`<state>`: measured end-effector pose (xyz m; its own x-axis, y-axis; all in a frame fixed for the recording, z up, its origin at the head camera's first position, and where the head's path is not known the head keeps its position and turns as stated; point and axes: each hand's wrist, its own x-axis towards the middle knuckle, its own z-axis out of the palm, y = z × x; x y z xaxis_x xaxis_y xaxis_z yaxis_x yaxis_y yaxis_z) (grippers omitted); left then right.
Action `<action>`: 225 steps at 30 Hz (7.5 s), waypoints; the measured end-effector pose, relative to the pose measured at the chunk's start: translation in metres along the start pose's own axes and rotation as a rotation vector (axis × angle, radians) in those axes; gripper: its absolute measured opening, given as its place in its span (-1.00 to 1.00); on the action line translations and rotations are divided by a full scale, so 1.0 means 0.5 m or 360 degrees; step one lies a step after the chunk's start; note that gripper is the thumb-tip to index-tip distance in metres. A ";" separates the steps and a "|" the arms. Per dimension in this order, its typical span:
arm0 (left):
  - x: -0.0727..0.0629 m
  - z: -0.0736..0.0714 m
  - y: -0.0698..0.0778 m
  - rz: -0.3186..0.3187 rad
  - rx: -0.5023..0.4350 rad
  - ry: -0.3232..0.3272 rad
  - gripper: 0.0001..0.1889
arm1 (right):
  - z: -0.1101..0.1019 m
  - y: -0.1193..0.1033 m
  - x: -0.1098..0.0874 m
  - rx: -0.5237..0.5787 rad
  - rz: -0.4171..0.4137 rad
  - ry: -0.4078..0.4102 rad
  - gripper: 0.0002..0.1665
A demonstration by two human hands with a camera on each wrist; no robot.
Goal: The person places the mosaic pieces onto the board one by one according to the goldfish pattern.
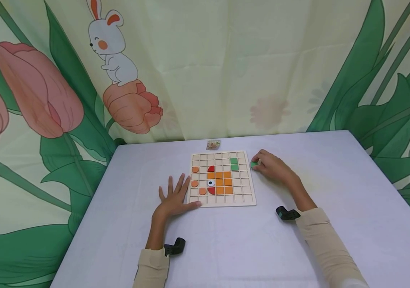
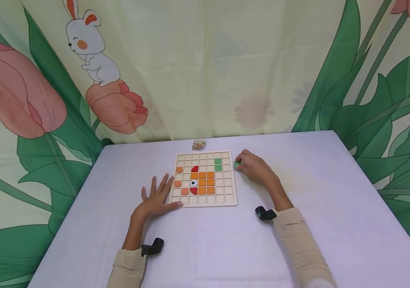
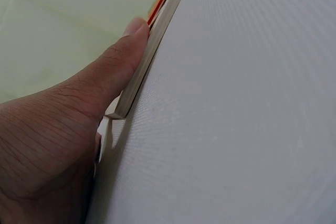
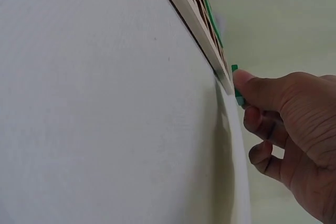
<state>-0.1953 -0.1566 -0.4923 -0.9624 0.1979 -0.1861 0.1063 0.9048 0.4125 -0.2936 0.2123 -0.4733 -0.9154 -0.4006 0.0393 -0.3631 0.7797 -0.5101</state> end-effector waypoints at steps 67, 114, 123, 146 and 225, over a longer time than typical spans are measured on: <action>0.006 -0.003 0.001 -0.0008 0.0017 -0.0003 0.14 | -0.027 -0.001 -0.081 -0.0086 -0.0037 0.0006 -0.65; -0.002 -0.007 0.003 0.0019 -0.0005 -0.0019 0.11 | -0.080 0.072 -0.184 0.0054 0.0114 -0.0220 -0.67; -0.001 -0.004 0.003 0.0016 -0.0015 -0.0035 0.11 | -0.057 0.069 -0.177 0.0123 -0.0010 -0.0220 -0.65; 0.001 0.006 -0.001 -0.0011 0.0014 -0.0057 0.14 | -0.026 0.056 -0.168 0.0125 0.0046 -0.0085 -0.78; 0.005 -0.002 -0.001 0.0000 0.0020 -0.0037 0.12 | 0.066 -0.147 -0.054 -0.0083 -0.0246 -0.0318 -0.65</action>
<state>-0.1981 -0.1568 -0.4923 -0.9564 0.2061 -0.2068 0.1093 0.9096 0.4009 -0.2365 0.1499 -0.4653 -0.7978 -0.5999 -0.0599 -0.5091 0.7236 -0.4660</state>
